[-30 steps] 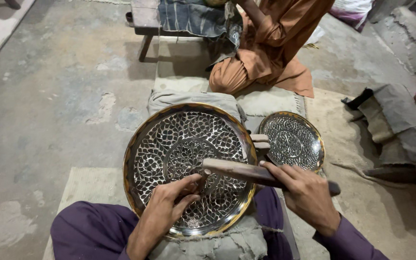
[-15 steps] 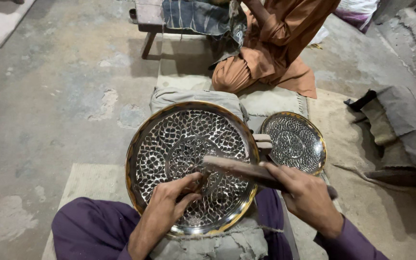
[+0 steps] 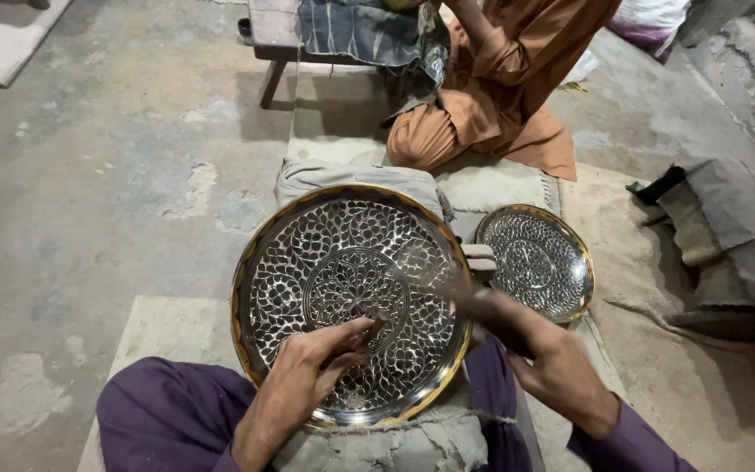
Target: The person uses a hammer and chisel to engrave a decorative pattern into a metal plate. They repeatedly strike the chisel to create indentations in the metal surface.
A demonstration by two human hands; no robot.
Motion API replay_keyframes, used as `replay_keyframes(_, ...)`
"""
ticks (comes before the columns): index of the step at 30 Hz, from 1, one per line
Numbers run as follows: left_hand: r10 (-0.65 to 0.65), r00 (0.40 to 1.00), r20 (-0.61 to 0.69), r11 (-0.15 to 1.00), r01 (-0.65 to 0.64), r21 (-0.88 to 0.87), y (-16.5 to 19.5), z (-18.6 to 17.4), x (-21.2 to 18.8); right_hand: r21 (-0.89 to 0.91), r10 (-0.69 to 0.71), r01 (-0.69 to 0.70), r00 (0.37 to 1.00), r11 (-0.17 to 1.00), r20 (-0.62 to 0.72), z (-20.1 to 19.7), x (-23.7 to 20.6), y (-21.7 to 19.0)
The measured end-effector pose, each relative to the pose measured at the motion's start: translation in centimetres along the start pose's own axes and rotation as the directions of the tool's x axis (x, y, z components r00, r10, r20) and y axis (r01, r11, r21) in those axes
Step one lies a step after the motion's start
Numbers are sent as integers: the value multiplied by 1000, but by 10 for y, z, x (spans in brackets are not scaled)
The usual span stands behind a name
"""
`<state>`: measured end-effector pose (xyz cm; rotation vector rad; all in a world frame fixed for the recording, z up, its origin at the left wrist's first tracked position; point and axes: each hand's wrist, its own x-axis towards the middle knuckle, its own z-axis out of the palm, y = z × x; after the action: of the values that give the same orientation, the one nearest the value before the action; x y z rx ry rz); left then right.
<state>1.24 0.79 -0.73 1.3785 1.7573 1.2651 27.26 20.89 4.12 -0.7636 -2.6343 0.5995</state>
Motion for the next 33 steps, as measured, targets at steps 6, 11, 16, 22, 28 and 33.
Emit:
replay_keyframes(6, -77, 997, 30, 997, 77, 17, -4, 3, 2, -92, -162, 157, 985, 983, -50, 4, -5, 7)
replay_keyframes(11, -63, 997, 38, 997, 61, 47, -2, 2, 2, -275, 27, -33, 999, 961, -28, 9, -5, 19)
replay_keyframes(16, 4, 1000, 8, 999, -4, 34, -1, 0, 2, -264, -4, 9, 1000, 965, 19, 9, -14, 14)
replay_keyframes(22, -43, 999, 11, 998, 42, 54, -7, 1, -1, -330, 200, -147, 971, 932, 134, 12, -17, 10)
replay_keyframes(28, -5, 978, -209, 1000, 0, -25, -15, 4, -1, 276, 74, -61, 997, 959, -35, 6, -29, 13)
replay_keyframes(33, 4, 991, -132, 995, -17, -97, -18, 6, 3, 891, -17, 19, 1000, 453, -13, 27, -46, 2)
